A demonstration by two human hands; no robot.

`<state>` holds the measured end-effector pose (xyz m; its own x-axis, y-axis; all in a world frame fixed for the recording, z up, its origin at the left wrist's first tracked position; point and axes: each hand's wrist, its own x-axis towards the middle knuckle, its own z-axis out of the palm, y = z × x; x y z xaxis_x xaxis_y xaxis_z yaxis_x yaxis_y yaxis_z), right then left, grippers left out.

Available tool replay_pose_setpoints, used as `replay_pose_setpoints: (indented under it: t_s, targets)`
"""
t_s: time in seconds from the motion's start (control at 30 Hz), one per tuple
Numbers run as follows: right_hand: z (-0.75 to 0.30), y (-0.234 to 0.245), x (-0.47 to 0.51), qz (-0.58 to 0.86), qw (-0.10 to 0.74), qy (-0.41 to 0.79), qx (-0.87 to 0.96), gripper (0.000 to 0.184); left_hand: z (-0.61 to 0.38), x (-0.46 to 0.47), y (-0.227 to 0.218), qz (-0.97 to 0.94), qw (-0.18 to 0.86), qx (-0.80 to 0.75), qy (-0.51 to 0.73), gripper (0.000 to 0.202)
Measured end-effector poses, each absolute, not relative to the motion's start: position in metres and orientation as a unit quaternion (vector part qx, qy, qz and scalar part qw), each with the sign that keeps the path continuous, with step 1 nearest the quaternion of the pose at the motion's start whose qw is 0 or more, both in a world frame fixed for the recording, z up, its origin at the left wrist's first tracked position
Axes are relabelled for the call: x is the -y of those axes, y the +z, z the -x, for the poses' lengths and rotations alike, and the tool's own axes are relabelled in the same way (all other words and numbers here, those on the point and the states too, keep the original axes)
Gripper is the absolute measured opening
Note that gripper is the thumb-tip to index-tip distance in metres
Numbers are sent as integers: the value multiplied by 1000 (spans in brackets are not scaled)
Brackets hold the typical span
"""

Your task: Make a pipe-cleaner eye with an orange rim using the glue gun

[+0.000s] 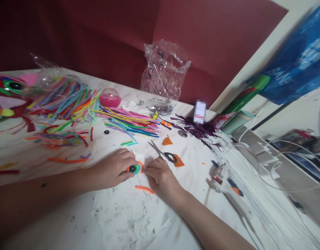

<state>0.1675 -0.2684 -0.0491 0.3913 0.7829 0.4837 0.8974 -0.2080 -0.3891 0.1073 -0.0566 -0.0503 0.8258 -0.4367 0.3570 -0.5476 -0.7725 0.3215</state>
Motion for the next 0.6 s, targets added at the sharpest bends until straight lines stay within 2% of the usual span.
replay_pose_setpoints:
  t_s: [0.3, 0.5, 0.6]
  targets:
    - [-168, -49, 269, 769, 319, -77, 548, 27, -109, 57, -53, -931, 213, 265, 133, 15]
    - [-167, -47, 271, 782, 208, -106, 578, 21, -109, 56, -53, -927, 221, 271, 137, 16]
    - [-168, -45, 271, 785, 193, -112, 578, 21, -110, 56, -53, -928, 215, 274, 131, 13]
